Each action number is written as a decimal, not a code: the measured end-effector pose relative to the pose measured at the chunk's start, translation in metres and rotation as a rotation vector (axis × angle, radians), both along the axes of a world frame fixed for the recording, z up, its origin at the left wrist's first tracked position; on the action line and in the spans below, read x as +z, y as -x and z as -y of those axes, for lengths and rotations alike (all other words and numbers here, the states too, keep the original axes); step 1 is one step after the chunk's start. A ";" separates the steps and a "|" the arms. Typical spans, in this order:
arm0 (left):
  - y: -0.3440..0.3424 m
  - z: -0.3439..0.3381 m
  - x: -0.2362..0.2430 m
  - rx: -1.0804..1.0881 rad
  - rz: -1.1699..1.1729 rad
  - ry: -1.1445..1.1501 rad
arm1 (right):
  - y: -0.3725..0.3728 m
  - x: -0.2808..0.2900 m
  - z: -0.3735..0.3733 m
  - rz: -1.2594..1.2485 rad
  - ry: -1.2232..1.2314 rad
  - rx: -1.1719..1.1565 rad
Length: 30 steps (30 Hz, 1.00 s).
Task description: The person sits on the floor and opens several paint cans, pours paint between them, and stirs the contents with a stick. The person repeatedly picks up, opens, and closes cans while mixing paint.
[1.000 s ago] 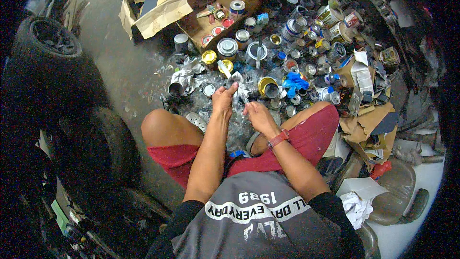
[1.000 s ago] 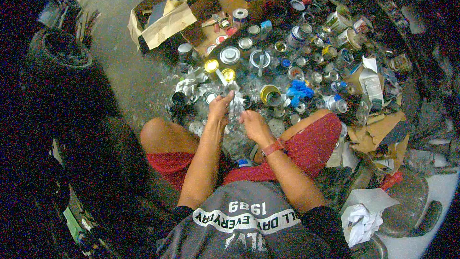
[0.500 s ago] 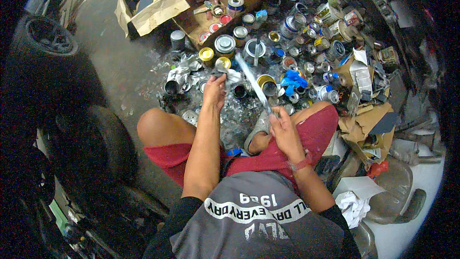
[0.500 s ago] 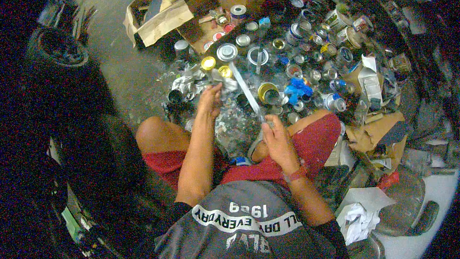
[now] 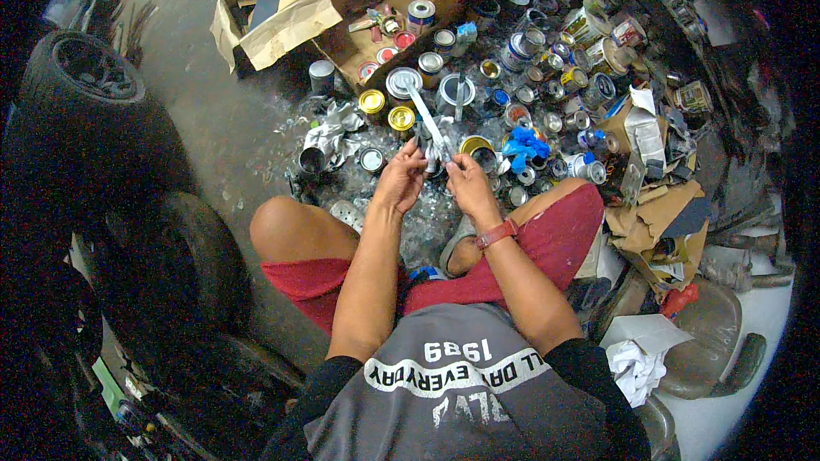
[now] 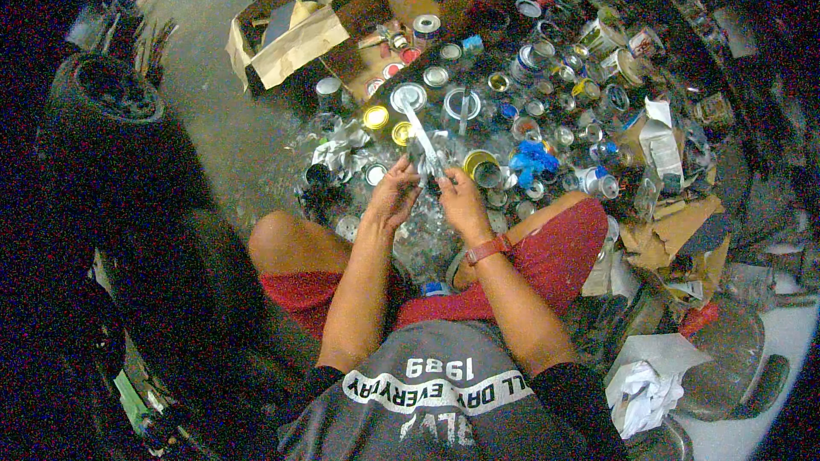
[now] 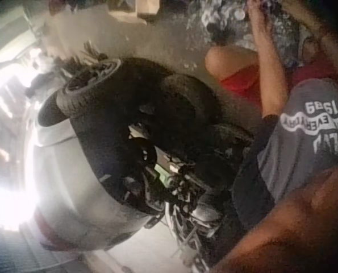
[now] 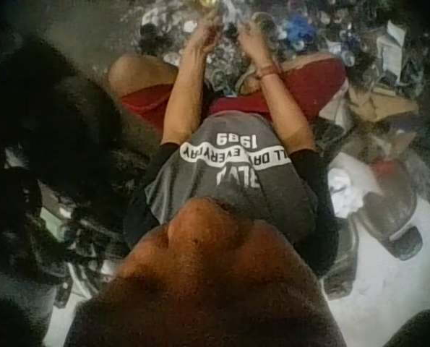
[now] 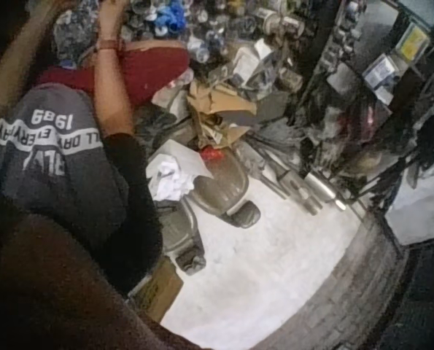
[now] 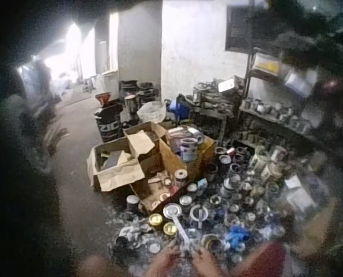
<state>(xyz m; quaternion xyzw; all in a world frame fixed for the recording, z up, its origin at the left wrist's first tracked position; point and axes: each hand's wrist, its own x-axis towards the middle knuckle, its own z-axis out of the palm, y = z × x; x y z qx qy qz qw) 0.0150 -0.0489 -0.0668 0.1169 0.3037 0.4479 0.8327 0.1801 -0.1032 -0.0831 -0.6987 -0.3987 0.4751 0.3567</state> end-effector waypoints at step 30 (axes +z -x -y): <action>0.025 -0.026 -0.045 0.104 -0.280 -0.060 | -0.024 0.129 0.074 0.172 -0.140 0.141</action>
